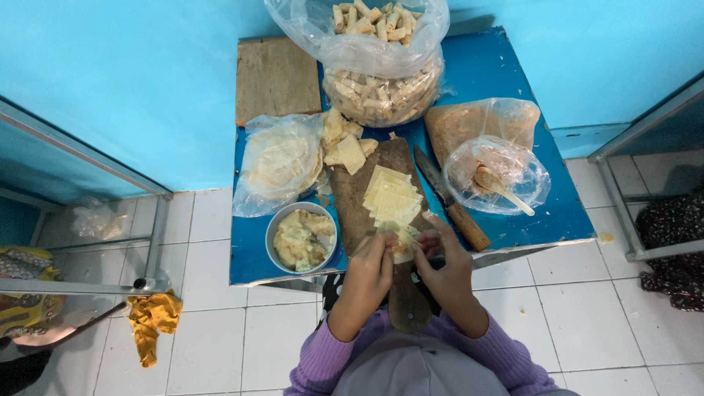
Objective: The person sits at a small table and assembles filled pastries. They take triangular bread slices, spoon filling from a bowl onto them, spread the filling by hand, stack the slices together, and set the finished pieces on the cutting board, with a knife and bags of ingredients nearby.
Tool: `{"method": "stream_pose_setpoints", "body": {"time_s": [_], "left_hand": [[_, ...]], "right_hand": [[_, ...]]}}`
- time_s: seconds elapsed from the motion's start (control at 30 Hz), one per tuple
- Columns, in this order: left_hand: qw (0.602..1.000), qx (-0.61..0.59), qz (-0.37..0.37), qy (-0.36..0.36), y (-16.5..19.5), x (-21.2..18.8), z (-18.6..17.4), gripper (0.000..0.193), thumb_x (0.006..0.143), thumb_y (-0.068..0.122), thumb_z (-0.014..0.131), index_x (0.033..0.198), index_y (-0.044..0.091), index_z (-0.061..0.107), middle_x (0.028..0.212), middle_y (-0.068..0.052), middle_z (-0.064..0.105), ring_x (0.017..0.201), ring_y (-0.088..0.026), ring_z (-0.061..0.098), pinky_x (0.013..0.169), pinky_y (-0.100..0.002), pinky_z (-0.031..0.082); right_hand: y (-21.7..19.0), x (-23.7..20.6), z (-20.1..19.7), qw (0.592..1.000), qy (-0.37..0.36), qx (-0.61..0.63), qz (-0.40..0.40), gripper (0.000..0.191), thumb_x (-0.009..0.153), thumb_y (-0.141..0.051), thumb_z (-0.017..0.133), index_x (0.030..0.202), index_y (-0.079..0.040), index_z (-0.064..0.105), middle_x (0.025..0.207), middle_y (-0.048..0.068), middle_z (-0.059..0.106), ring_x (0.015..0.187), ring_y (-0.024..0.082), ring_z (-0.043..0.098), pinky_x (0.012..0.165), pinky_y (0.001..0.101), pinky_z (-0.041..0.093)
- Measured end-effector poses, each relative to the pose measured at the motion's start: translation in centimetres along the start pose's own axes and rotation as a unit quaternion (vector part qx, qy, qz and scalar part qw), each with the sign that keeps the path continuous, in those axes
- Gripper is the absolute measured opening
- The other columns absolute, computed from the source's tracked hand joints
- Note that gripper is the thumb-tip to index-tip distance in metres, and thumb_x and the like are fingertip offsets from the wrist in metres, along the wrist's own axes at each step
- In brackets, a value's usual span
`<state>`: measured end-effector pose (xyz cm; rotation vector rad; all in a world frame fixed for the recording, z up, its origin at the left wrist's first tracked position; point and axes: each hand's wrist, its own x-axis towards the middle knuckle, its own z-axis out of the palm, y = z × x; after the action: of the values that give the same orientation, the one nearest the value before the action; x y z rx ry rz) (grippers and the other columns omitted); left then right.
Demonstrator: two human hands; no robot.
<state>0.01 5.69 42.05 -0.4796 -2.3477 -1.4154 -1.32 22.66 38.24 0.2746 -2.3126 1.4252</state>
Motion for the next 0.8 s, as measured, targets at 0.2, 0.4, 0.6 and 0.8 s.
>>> {"method": "stream_pose_setpoints", "body": {"time_s": [0.2,0.4,0.6,0.8], "left_hand": [[1.000,-0.003,0.004,0.004,-0.5,-0.1,0.3,0.028,0.090,-0.008,0.062,0.117,-0.001,0.063,0.101,-0.019,0.071,0.098,-0.037,0.070,0.083,-0.043,0.055],[1.000,0.002,-0.011,0.001,-0.7,-0.1,0.4,0.035,0.090,-0.006,0.065,0.124,0.000,0.059,0.101,-0.020,0.067,0.097,-0.039,0.068,0.081,-0.045,0.054],[1.000,0.020,0.017,-0.011,-0.9,-0.3,0.2,0.042,0.089,-0.007,0.064,0.130,0.001,0.058,0.099,-0.019,0.067,0.096,-0.039,0.066,0.083,-0.047,0.052],[1.000,-0.003,-0.004,0.007,-1.2,-0.4,0.3,0.042,0.087,-0.007,0.066,0.127,0.001,0.056,0.099,-0.020,0.065,0.095,-0.038,0.065,0.082,-0.045,0.053]], "right_hand": [[-0.1,-0.3,0.3,1.000,-0.001,-0.008,-0.018,0.057,0.082,0.001,0.079,0.134,-0.004,0.056,0.097,0.007,0.073,0.081,0.015,0.072,0.073,0.0284,0.058],[-0.1,-0.7,0.8,0.993,0.012,-0.031,-0.113,0.054,0.083,0.004,0.078,0.131,-0.001,0.055,0.102,0.011,0.070,0.087,0.021,0.073,0.078,0.0312,0.059],[0.1,-1.2,1.1,0.991,0.019,-0.030,-0.130,0.050,0.084,0.005,0.077,0.128,-0.002,0.055,0.104,0.013,0.069,0.089,0.023,0.074,0.078,0.0322,0.060],[0.3,-1.1,1.4,0.980,-0.021,-0.069,-0.183,0.054,0.081,0.006,0.079,0.129,0.000,0.055,0.106,0.018,0.068,0.087,0.029,0.071,0.074,0.0363,0.057]]}}
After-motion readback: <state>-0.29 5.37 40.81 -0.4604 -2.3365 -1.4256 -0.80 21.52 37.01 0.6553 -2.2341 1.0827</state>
